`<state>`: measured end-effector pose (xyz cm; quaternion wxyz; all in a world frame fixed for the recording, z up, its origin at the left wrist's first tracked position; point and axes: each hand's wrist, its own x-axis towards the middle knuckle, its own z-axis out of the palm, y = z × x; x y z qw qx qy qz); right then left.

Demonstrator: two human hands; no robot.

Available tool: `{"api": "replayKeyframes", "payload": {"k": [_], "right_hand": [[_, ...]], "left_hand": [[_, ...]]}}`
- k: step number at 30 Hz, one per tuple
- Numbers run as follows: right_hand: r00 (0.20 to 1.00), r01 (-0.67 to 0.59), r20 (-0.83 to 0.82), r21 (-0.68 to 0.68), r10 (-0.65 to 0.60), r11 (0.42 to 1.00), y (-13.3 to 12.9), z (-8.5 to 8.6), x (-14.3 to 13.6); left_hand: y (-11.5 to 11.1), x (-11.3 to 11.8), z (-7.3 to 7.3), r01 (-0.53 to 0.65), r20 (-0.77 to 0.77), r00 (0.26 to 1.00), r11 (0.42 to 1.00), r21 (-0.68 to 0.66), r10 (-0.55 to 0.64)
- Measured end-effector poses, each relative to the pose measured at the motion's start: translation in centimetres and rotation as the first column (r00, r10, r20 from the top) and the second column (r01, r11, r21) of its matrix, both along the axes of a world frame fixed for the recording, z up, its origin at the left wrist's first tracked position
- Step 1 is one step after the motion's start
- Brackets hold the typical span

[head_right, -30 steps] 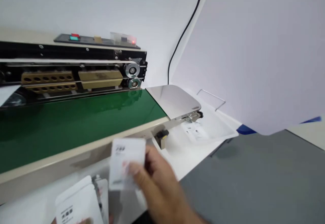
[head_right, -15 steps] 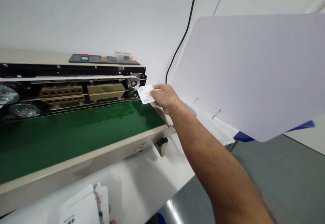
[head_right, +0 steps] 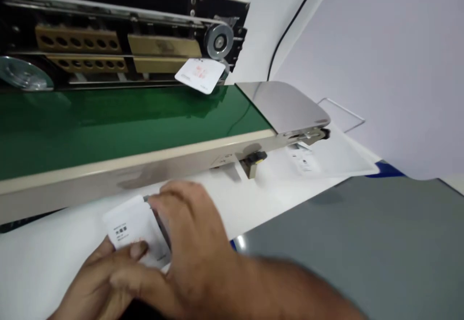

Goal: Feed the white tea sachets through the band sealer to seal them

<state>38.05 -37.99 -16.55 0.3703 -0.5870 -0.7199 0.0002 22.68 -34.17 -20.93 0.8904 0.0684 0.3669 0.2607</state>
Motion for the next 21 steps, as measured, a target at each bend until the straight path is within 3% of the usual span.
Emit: {"api": "replayKeyframes", "payload": {"k": [3,5,8,11,13,16,21], "right_hand": [[0.983,-0.008,-0.180,-0.205,-0.029,0.979,-2.2,-3.5,-2.3],[0.948,0.026,-0.301,-0.254,-0.105,0.967,-2.3,-4.4,-2.4],[0.833,-0.023,-0.520,-0.376,-0.191,0.926,-2.2,-4.0,-1.6],[0.618,-0.168,-0.733,-0.475,-0.283,0.864,-2.6,-2.9,-0.7],[0.514,-0.170,-0.781,-0.498,-0.354,0.851,-2.8,-2.5,-0.1],[0.453,-0.107,-0.803,-0.481,-0.388,0.870,-2.7,-2.5,0.9],[0.171,-0.177,-0.937,-0.333,-0.304,0.926,-2.6,-2.5,2.6]], "left_hand": [[0.2,0.0,-0.6,0.010,0.046,0.999,0.999,0.034,-0.012],[0.4,-0.2,-1.0,0.020,0.156,0.987,0.996,0.083,-0.033],[0.5,-0.4,-1.1,-0.016,0.269,0.963,0.998,0.057,0.000],[0.6,-0.1,-0.2,-0.029,0.165,0.986,0.999,-0.027,0.033],[0.5,0.3,0.5,-0.014,0.037,0.999,0.999,-0.053,0.016],[0.3,0.6,1.0,0.005,-0.086,0.996,0.999,-0.035,-0.008],[-0.3,0.0,-0.3,0.099,-0.175,0.979,0.995,-0.013,-0.100]]}}
